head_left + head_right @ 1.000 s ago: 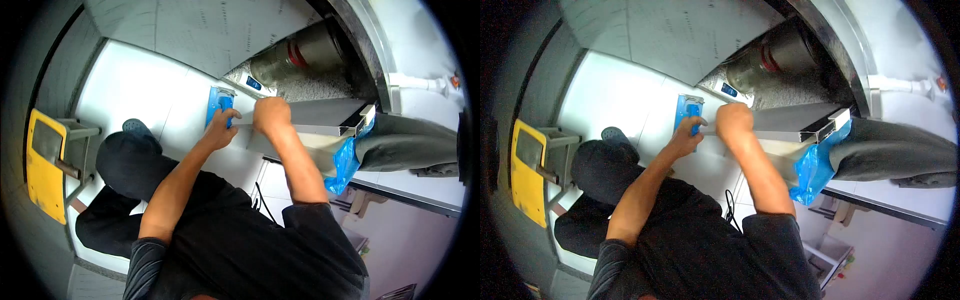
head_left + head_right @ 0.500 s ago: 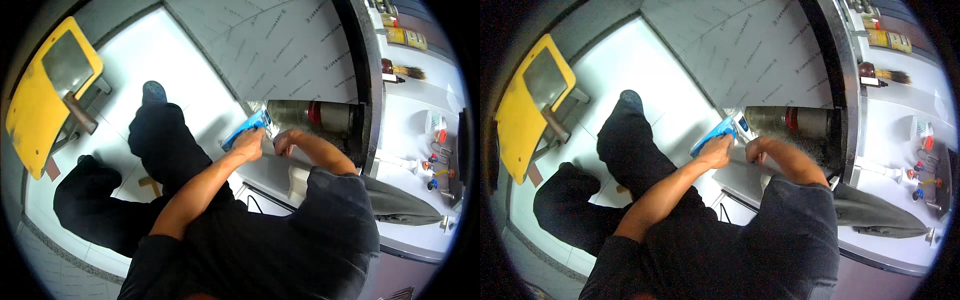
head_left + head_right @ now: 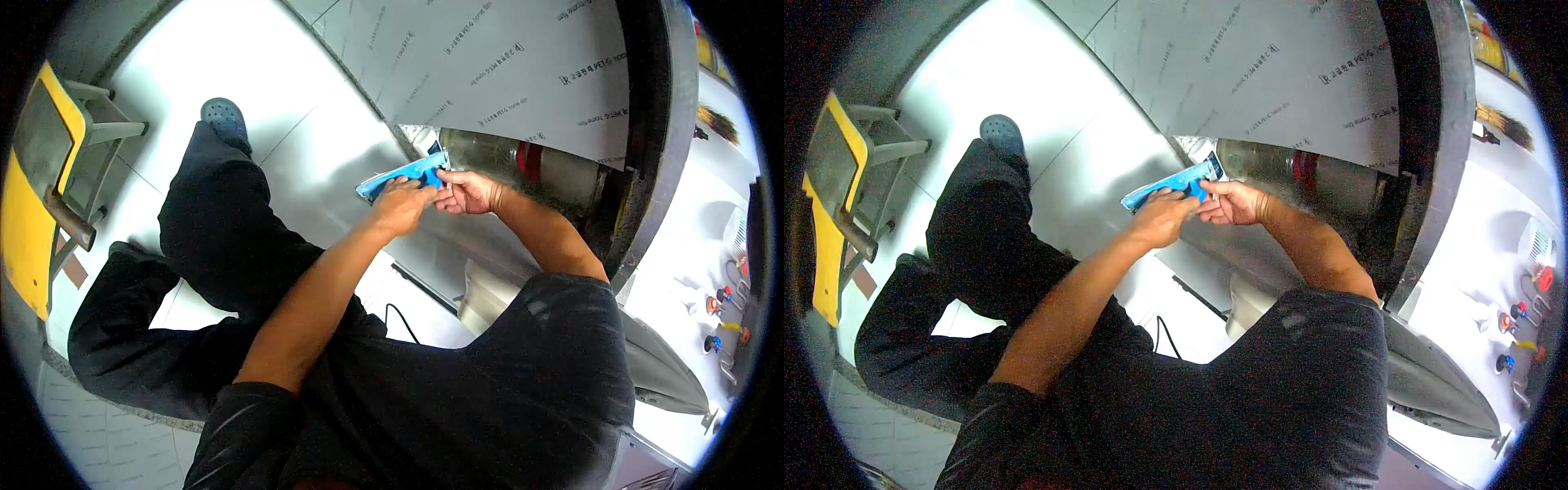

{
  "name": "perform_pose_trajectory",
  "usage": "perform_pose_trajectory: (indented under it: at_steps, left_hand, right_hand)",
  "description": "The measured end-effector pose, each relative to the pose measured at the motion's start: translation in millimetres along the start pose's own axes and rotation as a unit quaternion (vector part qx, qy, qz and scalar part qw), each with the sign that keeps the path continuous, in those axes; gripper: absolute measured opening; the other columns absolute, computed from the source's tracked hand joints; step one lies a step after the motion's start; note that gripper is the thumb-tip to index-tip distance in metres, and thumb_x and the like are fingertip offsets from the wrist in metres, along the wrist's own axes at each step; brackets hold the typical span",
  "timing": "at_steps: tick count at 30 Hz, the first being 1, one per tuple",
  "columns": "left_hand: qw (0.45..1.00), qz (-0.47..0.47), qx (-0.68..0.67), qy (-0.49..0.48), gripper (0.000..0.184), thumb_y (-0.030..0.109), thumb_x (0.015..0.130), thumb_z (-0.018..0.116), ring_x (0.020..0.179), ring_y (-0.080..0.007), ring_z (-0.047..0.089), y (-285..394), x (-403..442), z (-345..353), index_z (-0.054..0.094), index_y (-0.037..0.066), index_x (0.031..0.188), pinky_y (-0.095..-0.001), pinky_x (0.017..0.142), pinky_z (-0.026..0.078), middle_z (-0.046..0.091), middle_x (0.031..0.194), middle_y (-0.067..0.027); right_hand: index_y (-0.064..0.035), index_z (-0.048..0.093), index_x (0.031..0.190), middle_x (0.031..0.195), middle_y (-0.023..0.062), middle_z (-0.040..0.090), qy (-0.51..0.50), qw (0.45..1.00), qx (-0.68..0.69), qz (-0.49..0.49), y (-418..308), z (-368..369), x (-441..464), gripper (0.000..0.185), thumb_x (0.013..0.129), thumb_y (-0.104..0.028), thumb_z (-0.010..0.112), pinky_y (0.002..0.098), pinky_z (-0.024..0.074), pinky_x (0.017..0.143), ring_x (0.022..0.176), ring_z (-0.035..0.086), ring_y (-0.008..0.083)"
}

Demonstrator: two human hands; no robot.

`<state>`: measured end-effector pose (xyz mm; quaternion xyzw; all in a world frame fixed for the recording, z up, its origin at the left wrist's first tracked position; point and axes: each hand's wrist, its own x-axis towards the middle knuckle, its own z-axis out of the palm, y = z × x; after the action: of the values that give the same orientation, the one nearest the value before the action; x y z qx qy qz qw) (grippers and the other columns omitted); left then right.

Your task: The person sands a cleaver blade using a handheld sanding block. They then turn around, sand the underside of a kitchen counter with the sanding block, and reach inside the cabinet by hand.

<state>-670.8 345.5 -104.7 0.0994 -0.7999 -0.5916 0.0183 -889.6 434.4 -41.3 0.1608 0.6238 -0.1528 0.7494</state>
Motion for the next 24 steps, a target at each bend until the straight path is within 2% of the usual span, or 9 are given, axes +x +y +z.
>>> perform_pose_trajectory:
  at_steps: [2,5,10,13,15,17,19,21,24]
  left_hand:
    - [1.0,0.0,0.011,0.01,0.037,0.004,0.086,0.058,0.111,-0.037,0.057,-4.1,0.2,7.0,0.061,0.015,0.121,-0.05,0.099,0.042,0.063,0.112,-0.0168]
    - [0.999,-0.004,0.031,0.037,0.036,0.004,0.086,0.057,0.111,-0.0366,0.057,-10.1,3.6,21.1,0.063,0.016,0.119,-0.0493,0.097,0.044,0.063,0.112,-0.0176]
    - [0.997,-0.009,0.047,0.054,0.035,0.005,0.085,0.057,0.111,-0.0367,0.058,-12.8,9.4,21.3,0.066,0.017,0.117,-0.0479,0.096,0.046,0.062,0.117,-0.0191]
    - [0.993,0.013,0.089,0.069,0.037,0.008,0.085,0.057,0.11,-0.0376,0.058,-9.2,6.8,23.5,0.067,0.018,0.119,-0.0481,0.098,0.045,0.059,0.124,-0.0201]
    - [0.99,0.047,0.132,0.037,0.038,0.01,0.086,0.058,0.115,-0.0405,0.055,6.2,-3.0,23.6,0.066,0.019,0.122,-0.0486,0.1,0.045,0.054,0.134,-0.0189]
    - [0.999,0.018,0.038,0.011,0.034,0.016,0.091,0.055,0.119,-0.0382,0.056,16.0,-3.3,23.2,0.066,0.018,0.123,-0.0471,0.1,0.045,0.059,0.132,-0.0145]
    - [0.974,-0.02,-0.13,-0.185,0.032,0.023,0.097,0.05,0.118,-0.0323,0.058,27.0,1.0,8.6,0.066,0.017,0.124,-0.0446,0.098,0.046,0.064,0.125,-0.0107]
    - [0.974,-0.015,-0.126,-0.186,0.033,0.027,0.098,0.048,0.116,-0.0304,0.06,27.0,0.6,5.2,0.065,0.017,0.124,-0.044,0.098,0.046,0.066,0.122,-0.0102]
    - [0.972,-0.011,-0.128,-0.196,0.035,0.032,0.1,0.048,0.113,-0.0294,0.061,29.2,1.1,-2.5,0.065,0.015,0.125,-0.0437,0.097,0.046,0.068,0.119,-0.0101]
  right_hand:
    - [-0.0085,0.061,0.105,0.095,0.0044,0.068,0.09,0.995,0.009,-0.032,0.0,18.1,5.9,0.047,0.085,-0.049,0.073,0.0321,0.0509,0.086,0.096,0.066,0.0189]
    - [-0.0085,0.06,0.107,0.095,0.0034,0.067,0.114,0.992,-0.001,-0.05,3.2,22.9,21.7,0.045,0.085,-0.047,0.073,0.0306,0.0514,0.082,0.097,0.065,0.0175]
    - [-0.0035,0.06,0.11,0.102,0.0087,0.062,0.171,0.976,-0.024,-0.134,-7.2,37.6,16.4,0.039,0.083,-0.025,0.077,0.0364,0.0573,0.086,0.094,0.065,0.0222]
    - [-0.0016,0.06,0.111,0.105,0.0106,0.063,0.164,0.973,-0.044,-0.154,-10.6,11.5,16.0,0.039,0.085,-0.025,0.076,0.0341,0.0592,0.081,0.093,0.067,0.023]
    - [0.0057,0.058,0.115,0.111,0.0181,0.065,0.241,0.956,-0.03,-0.165,-12.2,-4.1,8.5,0.037,0.087,-0.015,0.071,0.0327,0.0621,0.077,0.091,0.07,0.025]
    - [0.0115,0.052,0.114,0.106,0.0208,0.064,0.313,0.927,-0.048,-0.203,-15.3,-25.6,2.6,0.038,0.088,-0.01,0.07,0.0314,0.0633,0.072,0.087,0.071,0.0254]
    - [0.0143,0.046,0.113,0.101,0.022,0.063,0.396,0.887,-0.042,-0.232,-16.7,-39.8,1.7,0.041,0.087,-0.007,0.07,0.0308,0.0636,0.069,0.083,0.071,0.0258]
    - [0.0068,0.046,0.116,0.103,0.0151,0.062,0.417,0.868,-0.032,-0.266,-18.2,-51.8,3.5,0.046,0.084,-0.01,0.074,0.0309,0.0616,0.069,0.084,0.067,0.0217]
    - [0.0064,0.047,0.12,0.108,0.0134,0.061,0.443,0.84,-0.033,-0.313,-13.7,-93.7,30.5,0.048,0.084,-0.009,0.075,0.0309,0.0588,0.073,0.091,0.065,0.0212]
